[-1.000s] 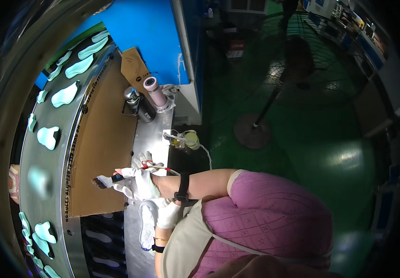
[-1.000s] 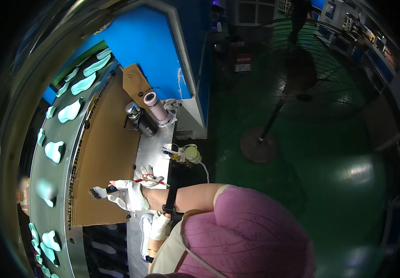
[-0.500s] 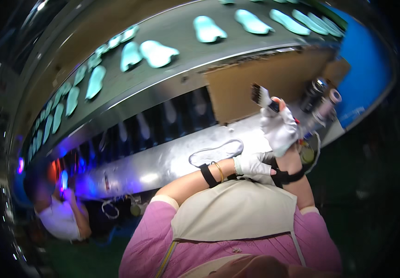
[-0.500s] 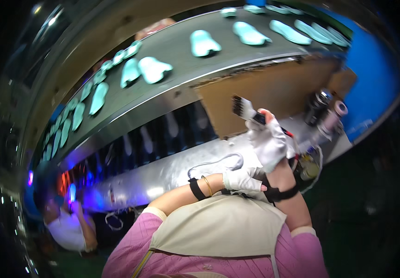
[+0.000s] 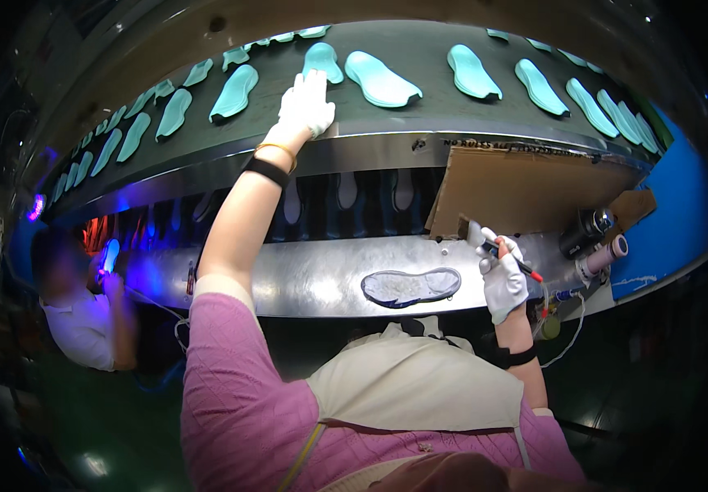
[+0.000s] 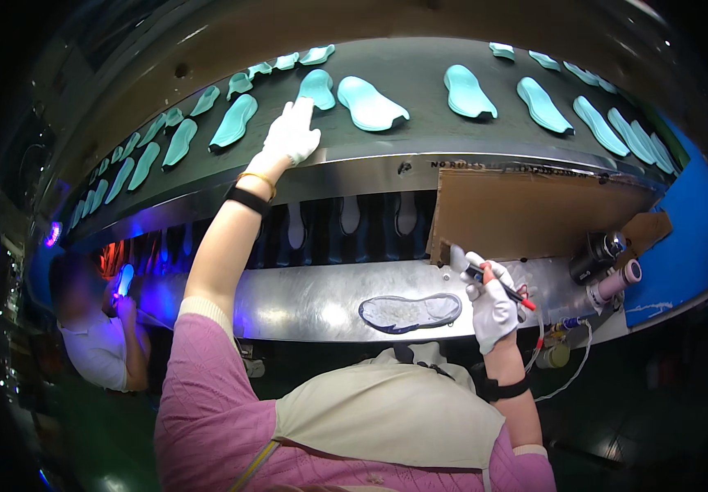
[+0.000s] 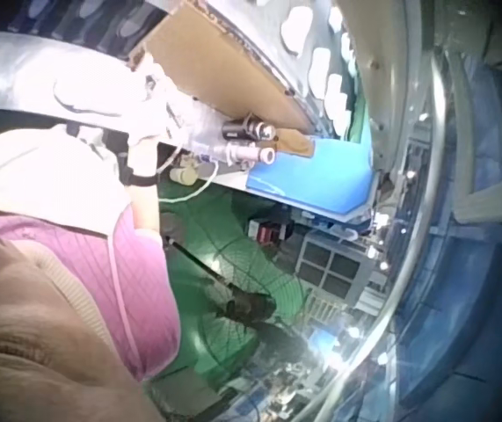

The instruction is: Applying glue or adhesive to the edge of a shoe sole using a small brush tool at a factory workstation.

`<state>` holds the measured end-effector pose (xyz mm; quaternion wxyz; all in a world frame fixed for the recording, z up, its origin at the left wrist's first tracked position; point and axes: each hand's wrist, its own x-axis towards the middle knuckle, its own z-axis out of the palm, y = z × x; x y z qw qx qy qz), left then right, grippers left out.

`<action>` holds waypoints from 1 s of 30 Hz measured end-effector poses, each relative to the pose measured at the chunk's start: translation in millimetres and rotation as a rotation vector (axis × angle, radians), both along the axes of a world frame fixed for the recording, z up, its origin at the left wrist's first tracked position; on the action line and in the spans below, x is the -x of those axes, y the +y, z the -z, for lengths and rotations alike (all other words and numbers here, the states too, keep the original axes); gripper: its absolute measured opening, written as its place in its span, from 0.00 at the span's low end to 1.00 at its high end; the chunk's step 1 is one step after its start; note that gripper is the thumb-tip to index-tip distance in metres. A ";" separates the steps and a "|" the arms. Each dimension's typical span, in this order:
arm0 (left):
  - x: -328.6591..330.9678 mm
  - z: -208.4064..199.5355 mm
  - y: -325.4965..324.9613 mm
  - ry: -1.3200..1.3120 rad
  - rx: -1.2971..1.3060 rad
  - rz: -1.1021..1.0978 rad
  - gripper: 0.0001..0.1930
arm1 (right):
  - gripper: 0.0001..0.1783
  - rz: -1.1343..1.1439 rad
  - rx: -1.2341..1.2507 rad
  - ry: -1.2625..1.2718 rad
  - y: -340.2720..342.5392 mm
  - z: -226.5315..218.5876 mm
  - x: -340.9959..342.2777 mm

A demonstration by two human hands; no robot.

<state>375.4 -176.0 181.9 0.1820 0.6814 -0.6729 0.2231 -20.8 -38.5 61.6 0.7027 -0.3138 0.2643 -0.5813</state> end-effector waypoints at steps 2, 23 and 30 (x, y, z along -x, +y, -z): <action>3.2 -6.5 -6.8 0.010 -0.227 -0.107 0.25 | 0.08 -0.028 0.040 0.021 5.7 2.9 -1.2; 56.1 35.5 174.1 2.062 -0.110 1.042 0.16 | 0.12 -0.157 0.106 0.155 -10.5 -17.6 -2.8; 148.1 114.4 194.4 2.614 -0.423 0.975 0.42 | 0.09 -0.277 0.256 0.480 8.1 -39.3 -37.8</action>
